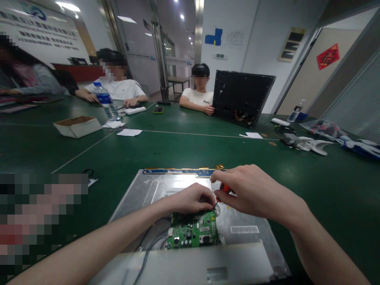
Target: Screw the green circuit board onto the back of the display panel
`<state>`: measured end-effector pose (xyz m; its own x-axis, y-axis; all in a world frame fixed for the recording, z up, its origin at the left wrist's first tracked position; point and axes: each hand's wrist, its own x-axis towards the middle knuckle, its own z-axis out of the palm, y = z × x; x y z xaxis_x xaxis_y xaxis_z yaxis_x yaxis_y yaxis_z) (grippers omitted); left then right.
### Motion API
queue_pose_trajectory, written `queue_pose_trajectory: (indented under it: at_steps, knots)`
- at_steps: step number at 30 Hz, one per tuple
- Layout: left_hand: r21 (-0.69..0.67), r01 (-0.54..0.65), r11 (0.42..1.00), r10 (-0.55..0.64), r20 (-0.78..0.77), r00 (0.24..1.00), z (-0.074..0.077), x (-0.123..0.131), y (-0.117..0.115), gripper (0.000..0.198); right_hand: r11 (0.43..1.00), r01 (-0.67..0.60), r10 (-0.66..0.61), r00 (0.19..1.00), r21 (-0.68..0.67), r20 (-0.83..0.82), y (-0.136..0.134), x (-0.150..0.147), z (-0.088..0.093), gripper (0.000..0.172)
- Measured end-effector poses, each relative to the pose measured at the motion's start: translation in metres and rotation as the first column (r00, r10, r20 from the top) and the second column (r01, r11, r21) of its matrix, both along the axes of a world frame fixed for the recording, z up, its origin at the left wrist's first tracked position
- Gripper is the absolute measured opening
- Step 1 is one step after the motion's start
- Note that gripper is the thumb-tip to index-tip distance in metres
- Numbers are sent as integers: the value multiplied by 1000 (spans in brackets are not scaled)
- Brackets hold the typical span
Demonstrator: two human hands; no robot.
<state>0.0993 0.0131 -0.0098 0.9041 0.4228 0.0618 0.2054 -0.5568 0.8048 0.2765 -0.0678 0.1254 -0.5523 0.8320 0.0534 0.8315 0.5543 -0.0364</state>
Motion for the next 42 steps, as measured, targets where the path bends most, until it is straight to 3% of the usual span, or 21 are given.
queue_pose_trajectory:
  at_steps: [6, 10, 17, 23, 29, 36, 42]
  knots:
    - [14, 7, 1000, -7, -4, 1000, 1, 0, 0, 10, 999, -31, 31, 999, -10, -23, -3, 1, 1, 13]
    - [34, -19, 999, 20, -14, 1000, 1, -1, 0, 6, 999, 34, -34, 999, 21, -31, 0, 1, -1, 20]
    - [20, -6, 1000, 6, 3, 1000, 2, 0, -1, 10, 1000, 25, -25, 1000, 15, -16, 1, 2, -1, 9]
    - [6, -16, 1000, 16, -4, 1000, 0, 0, 0, 7, 999, 28, -28, 999, 14, -37, 1, 1, -1, 17]
    - [-2, 7, 1000, -7, -1, 1000, 2, 0, -1, 8, 998, 42, -43, 999, 39, 16, 3, 2, -3, 6]
    - [-21, -11, 1000, 11, 10, 1000, 2, 0, -2, 8, 1000, 16, -15, 999, 27, -34, 1, 1, -1, 11]
    - [-10, -3, 1000, 3, 10, 1000, 0, 0, -1, 9, 996, 60, -63, 997, 66, 50, 4, 1, -2, 13]
